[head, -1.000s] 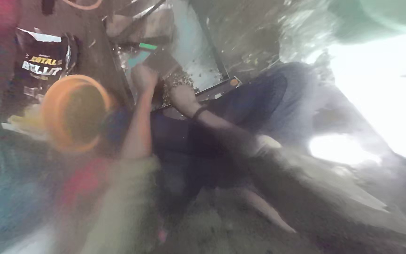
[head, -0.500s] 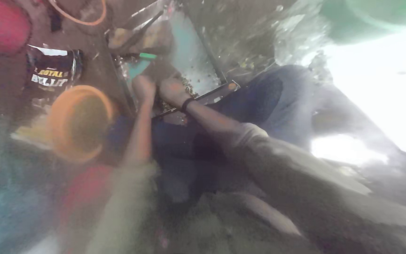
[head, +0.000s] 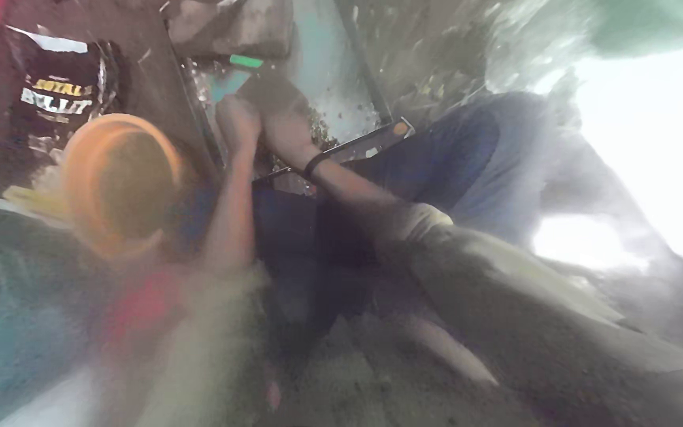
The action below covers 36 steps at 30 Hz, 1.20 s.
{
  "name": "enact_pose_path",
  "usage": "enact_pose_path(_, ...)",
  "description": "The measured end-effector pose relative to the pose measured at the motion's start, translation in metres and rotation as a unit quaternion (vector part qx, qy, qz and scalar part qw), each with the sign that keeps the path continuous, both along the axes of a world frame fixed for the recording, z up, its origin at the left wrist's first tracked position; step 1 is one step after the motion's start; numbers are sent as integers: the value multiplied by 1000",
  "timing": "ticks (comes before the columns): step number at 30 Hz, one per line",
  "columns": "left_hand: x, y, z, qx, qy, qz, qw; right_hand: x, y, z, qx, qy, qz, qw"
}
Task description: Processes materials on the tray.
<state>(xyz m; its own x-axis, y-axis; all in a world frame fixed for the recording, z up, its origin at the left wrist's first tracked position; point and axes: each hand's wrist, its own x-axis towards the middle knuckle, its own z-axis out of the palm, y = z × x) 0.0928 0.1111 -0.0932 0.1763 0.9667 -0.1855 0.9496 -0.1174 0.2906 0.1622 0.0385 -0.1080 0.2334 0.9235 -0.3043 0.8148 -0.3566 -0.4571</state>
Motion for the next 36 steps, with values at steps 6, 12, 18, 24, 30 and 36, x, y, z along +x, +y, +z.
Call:
enact_pose_path(6, 3, 0, -1, 5, -7, 15, 1000, -3, -20, 1, -11, -3, -7, 1000)
enact_pose_path(12, 3, -6, 4, 1, -15, 21, 1000, -1, -57, 1, -54, -3, -16, 998)
enact_pose_path(18, -1, -10, -2, 17, -14, 10, 1000, 13, -75, 20, -107, 30, -14, 994)
enact_pose_path(24, -4, -6, -7, 35, -1, -23, 999, 19, -72, 7, -88, 54, -45, 994)
enact_pose_path(30, -5, 3, -12, 39, 37, -52, 997, 23, -71, 0, -70, 69, -59, 993)
enact_pose_path(36, -18, 6, -1, 2, -15, -15, 1000, 29, -65, -4, -30, 69, -64, 995)
